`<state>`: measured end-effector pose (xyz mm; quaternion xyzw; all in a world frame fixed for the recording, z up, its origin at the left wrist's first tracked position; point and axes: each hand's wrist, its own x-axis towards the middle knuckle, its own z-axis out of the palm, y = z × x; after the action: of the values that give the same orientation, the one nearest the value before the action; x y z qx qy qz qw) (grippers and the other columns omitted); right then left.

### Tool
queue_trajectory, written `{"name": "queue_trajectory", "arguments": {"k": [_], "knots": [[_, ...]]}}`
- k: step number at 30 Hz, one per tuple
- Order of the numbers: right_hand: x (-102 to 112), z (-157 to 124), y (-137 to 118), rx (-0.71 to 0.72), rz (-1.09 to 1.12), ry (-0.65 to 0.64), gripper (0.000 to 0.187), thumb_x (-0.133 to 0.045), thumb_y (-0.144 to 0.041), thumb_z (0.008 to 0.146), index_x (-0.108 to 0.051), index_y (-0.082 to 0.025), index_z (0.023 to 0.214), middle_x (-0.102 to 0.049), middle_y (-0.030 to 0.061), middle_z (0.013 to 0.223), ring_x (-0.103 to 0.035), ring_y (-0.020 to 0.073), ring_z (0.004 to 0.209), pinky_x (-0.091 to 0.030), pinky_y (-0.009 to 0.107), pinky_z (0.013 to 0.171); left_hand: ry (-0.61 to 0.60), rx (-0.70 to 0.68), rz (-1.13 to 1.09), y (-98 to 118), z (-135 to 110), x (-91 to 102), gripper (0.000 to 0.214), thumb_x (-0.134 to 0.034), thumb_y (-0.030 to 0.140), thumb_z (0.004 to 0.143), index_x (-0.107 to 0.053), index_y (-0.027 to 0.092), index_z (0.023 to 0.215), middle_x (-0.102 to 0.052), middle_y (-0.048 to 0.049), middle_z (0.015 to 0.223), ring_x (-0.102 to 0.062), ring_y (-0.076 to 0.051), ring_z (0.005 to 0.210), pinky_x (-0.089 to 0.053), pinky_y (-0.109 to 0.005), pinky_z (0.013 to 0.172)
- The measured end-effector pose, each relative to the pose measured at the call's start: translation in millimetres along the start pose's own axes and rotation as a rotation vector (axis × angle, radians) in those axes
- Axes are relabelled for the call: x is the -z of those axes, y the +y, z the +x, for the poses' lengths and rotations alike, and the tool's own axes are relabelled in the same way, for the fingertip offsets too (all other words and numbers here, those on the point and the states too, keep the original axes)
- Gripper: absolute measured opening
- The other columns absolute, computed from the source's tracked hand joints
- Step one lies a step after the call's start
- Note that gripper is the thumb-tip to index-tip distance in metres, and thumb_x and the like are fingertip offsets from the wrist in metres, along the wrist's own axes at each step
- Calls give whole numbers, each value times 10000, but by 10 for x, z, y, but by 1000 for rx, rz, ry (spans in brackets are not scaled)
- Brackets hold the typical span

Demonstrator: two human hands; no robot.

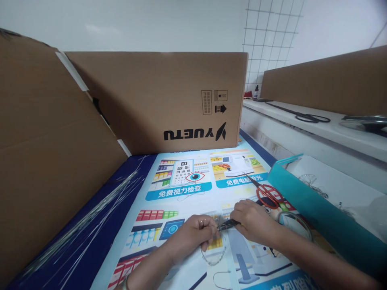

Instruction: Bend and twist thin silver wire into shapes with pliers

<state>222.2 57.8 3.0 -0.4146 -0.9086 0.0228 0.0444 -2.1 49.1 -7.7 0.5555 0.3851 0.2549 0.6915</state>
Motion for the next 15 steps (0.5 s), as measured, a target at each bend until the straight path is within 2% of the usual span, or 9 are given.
{"name": "queue_trajectory", "arguments": {"k": [6,15], "knots": [[-22,5,-18,-26,-3,-7,60,-517,-197,755,-570,-189,784,-572,34,820,-488,184,827,-329,301,719,31,18,-46,-26,16,-13,146,-595,270,730,-606,124,729,-592,-1,606,-452,-56,415,-308,-188,429],[-94,6,-5,-22,40,-6,90,-505,-188,752,-580,-192,802,-566,35,819,-489,184,825,-335,301,729,-23,33,-14,0,7,7,149,-566,244,739,-634,114,709,-564,5,564,-439,-55,412,-314,-190,435]]}}
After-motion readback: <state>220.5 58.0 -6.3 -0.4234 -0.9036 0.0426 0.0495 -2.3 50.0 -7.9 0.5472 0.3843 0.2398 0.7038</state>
